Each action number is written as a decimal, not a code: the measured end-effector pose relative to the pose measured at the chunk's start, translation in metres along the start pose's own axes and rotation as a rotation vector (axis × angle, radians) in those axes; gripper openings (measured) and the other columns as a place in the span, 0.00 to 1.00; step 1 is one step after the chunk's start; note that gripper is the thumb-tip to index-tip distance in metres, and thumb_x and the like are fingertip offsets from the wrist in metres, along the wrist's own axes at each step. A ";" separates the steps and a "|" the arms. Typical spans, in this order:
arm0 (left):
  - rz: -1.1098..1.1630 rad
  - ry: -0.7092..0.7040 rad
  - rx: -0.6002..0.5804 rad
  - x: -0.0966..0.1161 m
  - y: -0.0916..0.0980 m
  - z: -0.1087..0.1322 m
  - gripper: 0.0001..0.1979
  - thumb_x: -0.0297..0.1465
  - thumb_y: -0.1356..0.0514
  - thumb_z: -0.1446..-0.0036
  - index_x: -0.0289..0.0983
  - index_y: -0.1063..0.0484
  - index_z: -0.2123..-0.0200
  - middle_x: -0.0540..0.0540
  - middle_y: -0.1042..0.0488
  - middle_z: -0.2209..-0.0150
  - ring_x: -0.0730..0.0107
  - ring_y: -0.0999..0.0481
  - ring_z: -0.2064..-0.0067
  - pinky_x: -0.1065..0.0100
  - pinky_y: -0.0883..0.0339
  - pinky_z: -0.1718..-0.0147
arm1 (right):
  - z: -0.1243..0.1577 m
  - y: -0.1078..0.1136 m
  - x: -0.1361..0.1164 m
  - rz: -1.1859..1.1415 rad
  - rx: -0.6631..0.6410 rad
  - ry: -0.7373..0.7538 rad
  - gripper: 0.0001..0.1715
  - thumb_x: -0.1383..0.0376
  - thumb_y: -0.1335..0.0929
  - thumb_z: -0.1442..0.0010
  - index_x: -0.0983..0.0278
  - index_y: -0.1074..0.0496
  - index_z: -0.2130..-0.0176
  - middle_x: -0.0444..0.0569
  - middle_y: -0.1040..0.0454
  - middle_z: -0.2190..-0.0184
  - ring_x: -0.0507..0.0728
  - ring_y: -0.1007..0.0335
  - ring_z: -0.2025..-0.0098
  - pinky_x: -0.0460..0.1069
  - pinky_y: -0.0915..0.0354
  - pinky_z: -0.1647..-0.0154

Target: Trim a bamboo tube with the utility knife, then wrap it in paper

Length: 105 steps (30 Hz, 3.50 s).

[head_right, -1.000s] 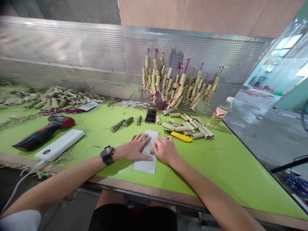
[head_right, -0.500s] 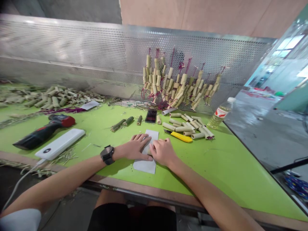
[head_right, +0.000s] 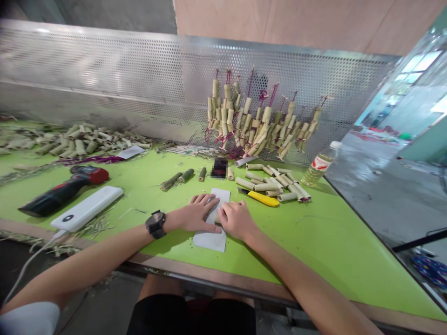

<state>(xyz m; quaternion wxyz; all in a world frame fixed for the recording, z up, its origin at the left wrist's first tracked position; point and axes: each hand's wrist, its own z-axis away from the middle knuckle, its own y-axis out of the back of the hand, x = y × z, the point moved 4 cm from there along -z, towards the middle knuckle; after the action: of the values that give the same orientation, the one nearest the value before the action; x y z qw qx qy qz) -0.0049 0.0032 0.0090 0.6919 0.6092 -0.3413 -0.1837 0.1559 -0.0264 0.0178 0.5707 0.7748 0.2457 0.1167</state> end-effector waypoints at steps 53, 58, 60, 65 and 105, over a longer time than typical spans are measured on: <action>0.008 0.016 -0.003 0.000 -0.001 0.001 0.59 0.72 0.54 0.49 0.37 0.52 0.26 0.33 0.51 0.27 0.35 0.54 0.27 0.44 0.58 0.33 | -0.001 0.012 0.007 0.011 0.001 -0.107 0.24 0.58 0.40 0.28 0.64 0.32 0.74 0.44 0.28 0.77 0.52 0.39 0.72 0.51 0.56 0.61; 0.014 0.009 -0.010 -0.002 -0.002 0.001 0.59 0.72 0.55 0.49 0.38 0.54 0.26 0.34 0.53 0.26 0.34 0.56 0.27 0.43 0.59 0.33 | -0.005 0.010 0.020 0.110 -0.001 -0.148 0.24 0.60 0.40 0.29 0.64 0.30 0.75 0.48 0.24 0.75 0.55 0.35 0.70 0.52 0.57 0.62; 0.015 0.005 -0.009 -0.003 -0.003 0.000 0.59 0.72 0.55 0.49 0.39 0.54 0.26 0.35 0.53 0.26 0.34 0.56 0.27 0.43 0.59 0.33 | -0.007 0.009 0.026 0.130 -0.005 -0.171 0.24 0.60 0.40 0.29 0.64 0.30 0.75 0.49 0.24 0.75 0.55 0.34 0.69 0.52 0.57 0.62; 0.021 0.008 -0.011 -0.004 -0.004 0.000 0.59 0.72 0.55 0.49 0.39 0.54 0.25 0.34 0.55 0.26 0.34 0.57 0.27 0.43 0.60 0.33 | -0.007 0.008 0.026 0.110 -0.005 -0.172 0.24 0.61 0.41 0.29 0.64 0.30 0.74 0.48 0.24 0.74 0.54 0.35 0.70 0.52 0.57 0.62; 0.010 0.022 -0.053 0.002 0.002 0.002 0.59 0.72 0.56 0.48 0.36 0.55 0.26 0.33 0.56 0.26 0.36 0.58 0.27 0.43 0.59 0.32 | 0.001 0.011 0.012 -0.050 -0.063 -0.147 0.26 0.57 0.41 0.29 0.63 0.37 0.76 0.44 0.31 0.79 0.52 0.43 0.75 0.51 0.55 0.62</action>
<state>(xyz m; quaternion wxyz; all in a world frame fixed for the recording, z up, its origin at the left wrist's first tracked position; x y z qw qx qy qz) -0.0055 0.0008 0.0119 0.7124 0.5908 -0.3317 -0.1826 0.1696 -0.0237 0.0262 0.6139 0.7566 0.2186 0.0530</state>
